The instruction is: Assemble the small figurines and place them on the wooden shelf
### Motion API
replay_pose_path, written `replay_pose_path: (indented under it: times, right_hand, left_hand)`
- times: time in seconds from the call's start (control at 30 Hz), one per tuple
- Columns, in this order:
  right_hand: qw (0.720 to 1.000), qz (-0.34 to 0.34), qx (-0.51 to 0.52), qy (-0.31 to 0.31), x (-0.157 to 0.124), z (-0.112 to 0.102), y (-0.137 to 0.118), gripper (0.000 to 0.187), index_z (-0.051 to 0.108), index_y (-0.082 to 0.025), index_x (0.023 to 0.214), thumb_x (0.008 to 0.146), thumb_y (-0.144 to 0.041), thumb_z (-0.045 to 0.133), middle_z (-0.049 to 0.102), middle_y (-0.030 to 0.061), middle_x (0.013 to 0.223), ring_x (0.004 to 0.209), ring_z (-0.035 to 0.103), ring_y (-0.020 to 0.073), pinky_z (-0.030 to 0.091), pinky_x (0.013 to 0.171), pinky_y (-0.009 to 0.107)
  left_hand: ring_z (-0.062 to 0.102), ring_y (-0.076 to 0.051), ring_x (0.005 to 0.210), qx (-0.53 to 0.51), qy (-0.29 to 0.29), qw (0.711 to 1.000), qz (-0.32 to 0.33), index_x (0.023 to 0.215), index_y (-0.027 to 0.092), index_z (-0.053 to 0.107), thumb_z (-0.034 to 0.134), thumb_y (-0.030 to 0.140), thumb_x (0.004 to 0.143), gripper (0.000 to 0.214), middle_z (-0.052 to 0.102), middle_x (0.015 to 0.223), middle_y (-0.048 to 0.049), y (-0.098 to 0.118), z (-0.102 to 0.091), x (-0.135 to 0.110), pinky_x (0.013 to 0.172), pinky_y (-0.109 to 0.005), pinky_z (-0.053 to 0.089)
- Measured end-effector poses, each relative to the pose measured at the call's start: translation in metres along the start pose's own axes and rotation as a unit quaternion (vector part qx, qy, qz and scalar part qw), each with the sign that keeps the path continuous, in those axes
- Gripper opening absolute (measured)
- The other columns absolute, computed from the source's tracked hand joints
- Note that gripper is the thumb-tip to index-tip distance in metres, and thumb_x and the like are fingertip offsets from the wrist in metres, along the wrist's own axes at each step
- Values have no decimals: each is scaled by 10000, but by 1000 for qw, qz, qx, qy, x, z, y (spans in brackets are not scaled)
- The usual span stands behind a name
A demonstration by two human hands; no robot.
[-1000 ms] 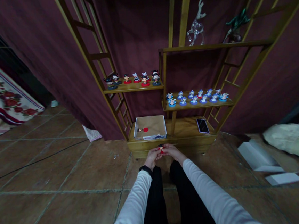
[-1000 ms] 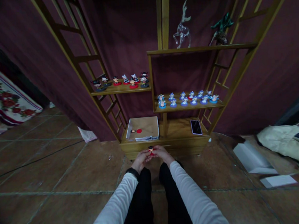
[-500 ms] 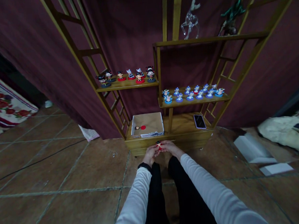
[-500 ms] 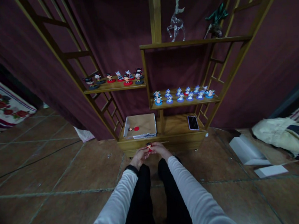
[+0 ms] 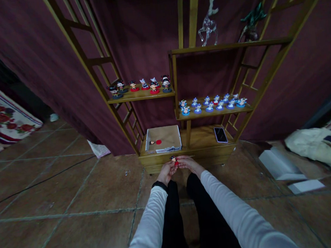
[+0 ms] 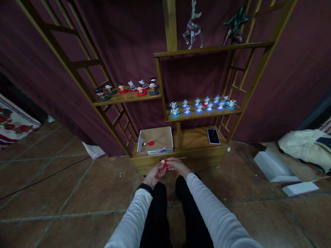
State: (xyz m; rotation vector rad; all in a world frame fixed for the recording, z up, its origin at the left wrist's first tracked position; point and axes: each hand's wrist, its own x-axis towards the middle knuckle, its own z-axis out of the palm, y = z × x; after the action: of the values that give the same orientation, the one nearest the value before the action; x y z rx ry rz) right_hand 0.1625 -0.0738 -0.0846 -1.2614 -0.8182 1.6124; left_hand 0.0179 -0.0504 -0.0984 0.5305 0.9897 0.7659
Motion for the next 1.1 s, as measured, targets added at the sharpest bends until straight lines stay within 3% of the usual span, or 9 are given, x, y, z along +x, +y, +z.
replay_pose_path:
  times: [0.5, 0.73, 1.1]
  right_hand:
    - [999, -10, 30, -15, 4, -7, 4, 240, 637, -189, 924, 702, -278, 658, 697, 30, 774, 688, 647, 121, 504, 752, 304]
    - [999, -12, 33, 12, 4, -8, 4, 211, 648, -197, 884, 686, -269, 657, 689, 13, 727, 662, 637, 114, 497, 757, 306]
    - [999, -18, 29, -14, 1, -7, 0, 244, 658, -189, 836, 631, -316, 699, 699, 22, 778, 715, 646, 130, 485, 786, 318]
  left_hand:
    - [624, -95, 606, -30, -10, 1000, 2, 795, 111, 585, 585, 119, 778, 18, 646, 693, -64, 4, 3, -8, 596, -186, 494]
    - [629, -92, 612, -17, -3, 999, 30, 844, 107, 605, 634, 82, 735, 115, 660, 717, -61, 3, 3, -8, 580, -174, 493]
    - [635, -90, 609, -11, -3, 999, 42, 891, 117, 621, 685, 84, 690, 213, 662, 699, -43, 4, 6, -9, 590, -164, 504]
